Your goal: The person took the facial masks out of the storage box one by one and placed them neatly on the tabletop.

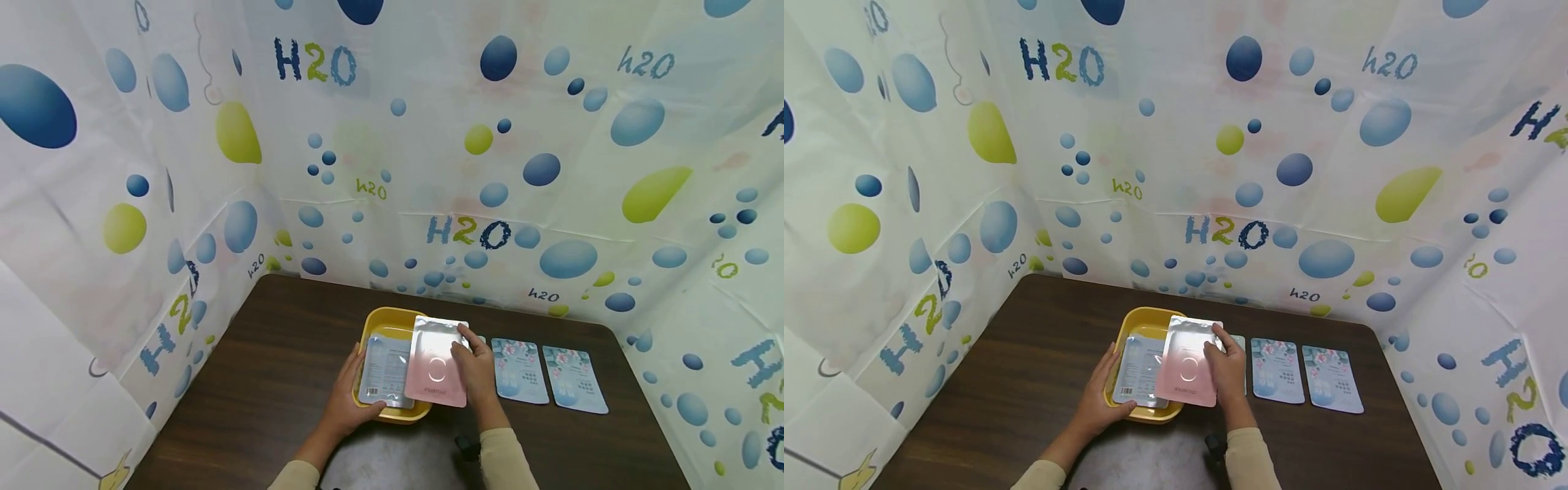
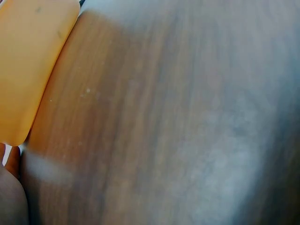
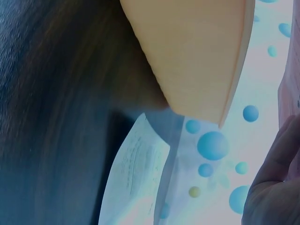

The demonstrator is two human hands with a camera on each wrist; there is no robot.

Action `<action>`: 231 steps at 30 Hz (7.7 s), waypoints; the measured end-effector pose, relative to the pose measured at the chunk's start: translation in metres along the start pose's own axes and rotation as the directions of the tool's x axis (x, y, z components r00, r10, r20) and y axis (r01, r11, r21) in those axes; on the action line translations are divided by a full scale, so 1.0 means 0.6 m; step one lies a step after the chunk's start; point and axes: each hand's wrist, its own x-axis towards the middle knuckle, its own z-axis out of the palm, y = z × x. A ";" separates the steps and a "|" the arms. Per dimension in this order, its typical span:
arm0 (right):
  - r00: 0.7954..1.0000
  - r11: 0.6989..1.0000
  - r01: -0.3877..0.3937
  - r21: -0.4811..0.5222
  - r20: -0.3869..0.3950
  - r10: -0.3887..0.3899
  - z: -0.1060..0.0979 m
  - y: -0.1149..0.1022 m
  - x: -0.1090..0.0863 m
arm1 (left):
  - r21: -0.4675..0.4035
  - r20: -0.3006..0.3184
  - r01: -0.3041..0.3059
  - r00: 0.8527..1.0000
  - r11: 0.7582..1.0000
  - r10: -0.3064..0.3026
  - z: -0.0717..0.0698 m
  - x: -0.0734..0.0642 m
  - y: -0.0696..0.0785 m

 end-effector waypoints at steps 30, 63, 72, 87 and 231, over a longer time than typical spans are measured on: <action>0.998 0.994 -0.057 -0.090 -0.043 0.054 -0.074 0.029 -0.010 | -0.008 0.016 0.030 0.999 1.000 -0.030 0.000 0.000 0.001; 0.988 0.983 -0.155 -0.101 -0.021 0.154 -0.118 0.083 -0.028 | 0.000 0.017 0.027 0.999 1.000 -0.027 0.000 -0.001 0.000; 0.990 0.969 -0.138 -0.205 0.001 0.141 -0.138 0.092 -0.027 | 0.008 0.008 0.007 1.000 1.000 -0.007 0.001 0.000 0.000; 0.980 0.934 -0.177 -0.311 0.027 0.195 -0.157 0.098 -0.034 | 0.009 0.013 0.017 1.000 1.000 -0.017 0.000 0.001 0.004; 0.992 0.995 0.071 0.071 0.101 -0.078 0.024 -0.026 -0.025 | 0.016 0.008 -0.001 1.000 1.000 0.001 0.001 -0.002 0.000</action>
